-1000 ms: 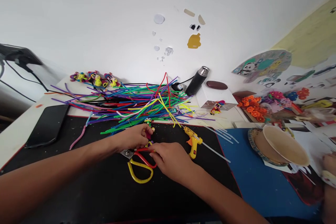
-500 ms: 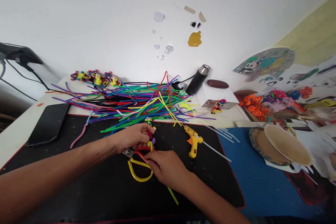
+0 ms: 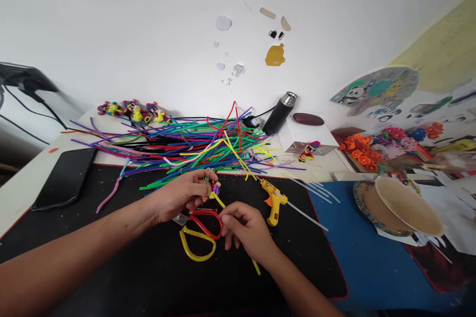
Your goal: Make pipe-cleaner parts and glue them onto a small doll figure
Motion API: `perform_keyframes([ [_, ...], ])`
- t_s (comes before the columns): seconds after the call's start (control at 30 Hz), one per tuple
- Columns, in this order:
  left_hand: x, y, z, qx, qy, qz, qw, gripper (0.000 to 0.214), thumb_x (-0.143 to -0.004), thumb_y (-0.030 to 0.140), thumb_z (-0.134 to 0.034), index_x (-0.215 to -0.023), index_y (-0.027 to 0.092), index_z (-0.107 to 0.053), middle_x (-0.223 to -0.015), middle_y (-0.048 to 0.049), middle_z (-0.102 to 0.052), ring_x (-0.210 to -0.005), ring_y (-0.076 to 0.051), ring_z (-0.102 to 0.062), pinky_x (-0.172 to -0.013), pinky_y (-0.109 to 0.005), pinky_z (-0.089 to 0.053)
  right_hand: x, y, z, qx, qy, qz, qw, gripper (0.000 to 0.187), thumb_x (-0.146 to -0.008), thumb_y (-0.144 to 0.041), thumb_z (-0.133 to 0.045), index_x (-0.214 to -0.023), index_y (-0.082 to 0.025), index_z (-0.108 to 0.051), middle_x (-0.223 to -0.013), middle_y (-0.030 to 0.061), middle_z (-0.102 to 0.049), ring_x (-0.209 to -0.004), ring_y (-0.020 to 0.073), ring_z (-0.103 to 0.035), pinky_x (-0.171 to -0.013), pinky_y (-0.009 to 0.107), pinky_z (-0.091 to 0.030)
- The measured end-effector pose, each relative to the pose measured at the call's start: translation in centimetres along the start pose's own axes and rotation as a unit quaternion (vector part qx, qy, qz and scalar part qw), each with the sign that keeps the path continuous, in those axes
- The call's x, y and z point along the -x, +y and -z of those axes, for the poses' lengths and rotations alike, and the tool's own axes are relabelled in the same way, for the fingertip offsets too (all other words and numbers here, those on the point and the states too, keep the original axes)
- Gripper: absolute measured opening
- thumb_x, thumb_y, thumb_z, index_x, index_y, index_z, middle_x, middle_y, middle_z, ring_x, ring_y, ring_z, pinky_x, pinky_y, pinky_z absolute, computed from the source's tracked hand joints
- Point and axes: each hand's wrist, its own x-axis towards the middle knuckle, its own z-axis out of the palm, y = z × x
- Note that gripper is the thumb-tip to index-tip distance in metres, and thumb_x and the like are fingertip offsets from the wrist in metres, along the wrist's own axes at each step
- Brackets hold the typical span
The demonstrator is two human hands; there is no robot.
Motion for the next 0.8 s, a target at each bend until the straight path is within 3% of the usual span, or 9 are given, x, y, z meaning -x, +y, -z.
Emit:
perform_keyframes([
  [0.17, 0.2, 0.4, -0.7, -0.037, 0.007, -0.048, 0.998, 0.049, -0.063, 0.023, -0.073, -0.11, 0.02, -0.06, -0.065, 0.007, -0.058, -0.05, -0.008, -0.041, -0.044, -0.02, -0.023, -1.2, -0.4, 0.6, -0.04, 0.038, 0.008, 0.998, 0.045, -0.086, -0.06, -0.074, -0.09, -0.018, -0.057, -0.074, 0.0005, -0.071, -0.048, 0.0133, -0.068, -0.037, 0.017, -0.034],
  [0.3, 0.1, 0.3, -1.1, -0.069, 0.009, -0.065, 0.995, 0.046, -0.065, 0.022, -0.069, -0.11, 0.02, -0.058, -0.062, 0.0085, -0.054, -0.05, -0.009, -0.041, -0.044, -0.02, -0.024, -2.3, -0.6, 0.4, -0.046, 0.071, 0.018, 0.996, 0.047, -0.081, -0.059, -0.079, -0.09, -0.02, -0.055, -0.074, -0.0027, -0.068, -0.046, 0.0112, -0.065, -0.036, 0.016, -0.035],
  [0.47, -0.4, -0.1, -1.0, -0.107, 0.019, -0.102, 0.989, 0.045, -0.07, 0.024, -0.068, -0.113, 0.021, -0.056, -0.067, 0.009, -0.053, -0.052, -0.009, -0.042, -0.044, -0.02, -0.026, -3.2, -1.0, -0.3, -0.054, 0.049, 0.027, 0.997, 0.054, -0.079, -0.064, -0.079, -0.1, -0.02, -0.058, -0.073, -0.0042, -0.068, -0.037, 0.0065, -0.051, -0.034, 0.017, -0.033],
  [0.67, -0.3, 0.4, -0.5, -0.144, 0.029, -0.15, 0.978, 0.042, -0.075, 0.025, -0.066, -0.116, 0.021, -0.054, -0.064, 0.0096, -0.053, -0.052, -0.01, -0.042, -0.047, -0.021, -0.029, -4.0, -1.5, 0.1, -0.078, 0.046, 0.028, 0.996, 0.052, -0.087, -0.067, -0.07, -0.099, -0.017, -0.066, -0.071, 0.0, -0.07, -0.039, 0.0073, -0.055, -0.034, 0.016, -0.031],
  [0.8, -0.7, 0.2, -0.1, -0.176, 0.042, -0.192, 0.965, 0.039, -0.077, 0.024, -0.066, -0.114, 0.021, -0.054, -0.064, 0.0087, -0.055, -0.054, -0.011, -0.046, -0.052, -0.022, -0.032, -4.5, -1.7, 0.3, -0.091, 0.03, 0.019, 0.995, 0.053, -0.085, -0.067, -0.072, -0.102, -0.016, -0.068, -0.072, 0.0007, -0.071, -0.041, 0.0079, -0.057, -0.034, 0.016, -0.033],
])
